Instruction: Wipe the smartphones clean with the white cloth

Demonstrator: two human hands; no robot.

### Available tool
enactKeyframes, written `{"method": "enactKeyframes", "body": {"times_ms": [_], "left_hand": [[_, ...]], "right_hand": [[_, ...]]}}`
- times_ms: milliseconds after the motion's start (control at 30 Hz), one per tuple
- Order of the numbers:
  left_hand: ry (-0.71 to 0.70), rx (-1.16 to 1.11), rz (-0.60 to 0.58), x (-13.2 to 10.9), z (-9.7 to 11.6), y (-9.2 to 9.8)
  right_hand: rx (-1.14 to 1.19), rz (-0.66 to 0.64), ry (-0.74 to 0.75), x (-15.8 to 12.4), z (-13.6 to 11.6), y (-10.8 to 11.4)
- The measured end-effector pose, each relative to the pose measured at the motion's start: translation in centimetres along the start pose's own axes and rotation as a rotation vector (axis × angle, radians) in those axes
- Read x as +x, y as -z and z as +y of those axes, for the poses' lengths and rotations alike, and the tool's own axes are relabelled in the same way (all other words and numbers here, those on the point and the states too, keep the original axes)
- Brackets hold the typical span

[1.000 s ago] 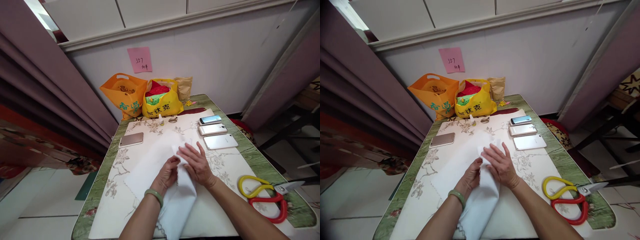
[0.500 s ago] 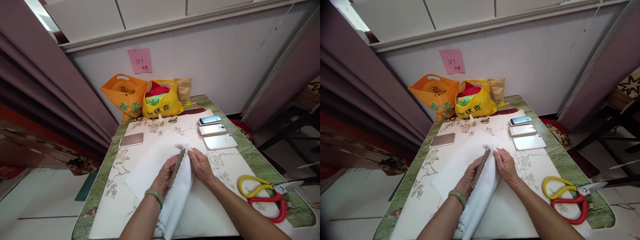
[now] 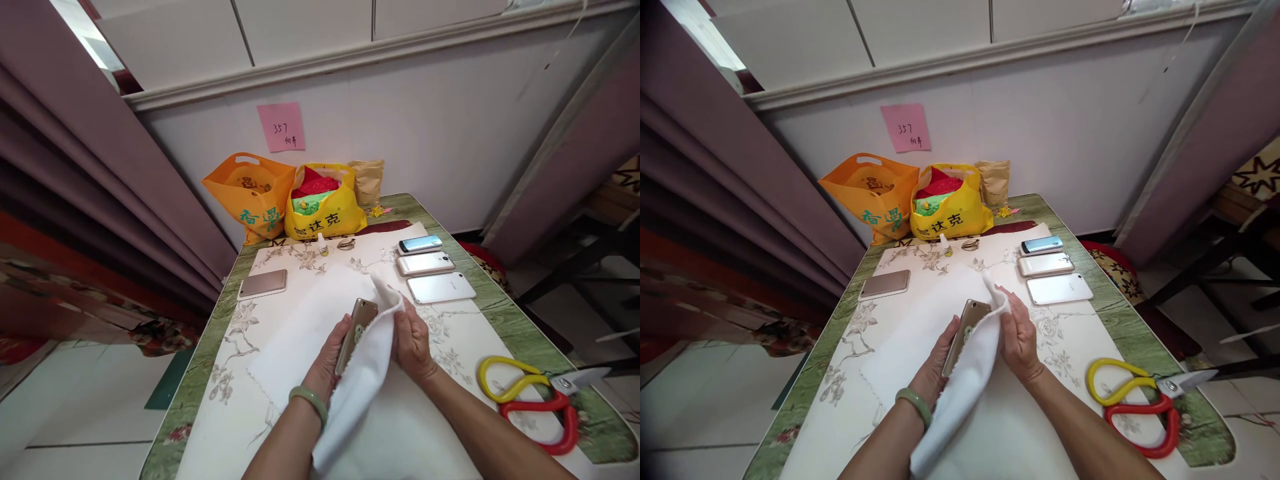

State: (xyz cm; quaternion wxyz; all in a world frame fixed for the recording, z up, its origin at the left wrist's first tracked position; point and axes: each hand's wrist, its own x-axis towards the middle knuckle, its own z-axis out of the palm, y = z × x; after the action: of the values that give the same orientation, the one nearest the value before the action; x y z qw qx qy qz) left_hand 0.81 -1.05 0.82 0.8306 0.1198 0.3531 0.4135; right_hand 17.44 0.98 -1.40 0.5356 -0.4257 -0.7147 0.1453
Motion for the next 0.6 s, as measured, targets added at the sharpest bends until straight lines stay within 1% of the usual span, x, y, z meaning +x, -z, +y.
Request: {"method": "enactKeyframes", "body": {"times_ms": [33, 100, 133, 167, 200, 300, 367, 500, 600], "left_hand": [[-0.06, 0.022, -0.004, 0.1, -0.1, 0.0], [-0.172, 0.047, -0.024, 0.2, -0.3, -0.1], [-0.202, 0.051, -0.03, 0.3, -0.4, -0.1], [-0.207, 0.051, -0.029, 0.3, -0.4, -0.2], [-0.195, 0.048, -0.022, 0.3, -0.4, -0.2], [-0.114, -0.004, -0.008, 0.3, -0.2, -0.2], [-0.101, -0.075, 0.002, 0.3, 0.1, -0.4], [-0.223, -0.218, -0.007, 0.6, 0.8, -0.5], [-0.253, -0.277, -0.006, 1.0, 1.0, -0.2]], "right_hand": [[0.035, -0.021, 0.002, 0.2, -0.4, 0.1], [0.085, -0.127, 0.05, 0.7, -1.1, 0.2], [0.086, -0.182, 0.079, 0.9, -1.2, 0.1], [0.078, -0.207, 0.087, 1.0, -1.2, 0.1], [0.062, -0.205, 0.07, 1.0, -1.1, 0.0], [-0.015, -0.144, -0.023, 0.9, -0.4, -0.4], [-0.087, -0.118, -0.061, 0.6, 0.1, -0.7], [-0.157, -0.091, -0.093, 0.2, 0.5, -1.0], [-0.123, -0.029, -0.068, 0.1, 0.2, -0.6]]}}
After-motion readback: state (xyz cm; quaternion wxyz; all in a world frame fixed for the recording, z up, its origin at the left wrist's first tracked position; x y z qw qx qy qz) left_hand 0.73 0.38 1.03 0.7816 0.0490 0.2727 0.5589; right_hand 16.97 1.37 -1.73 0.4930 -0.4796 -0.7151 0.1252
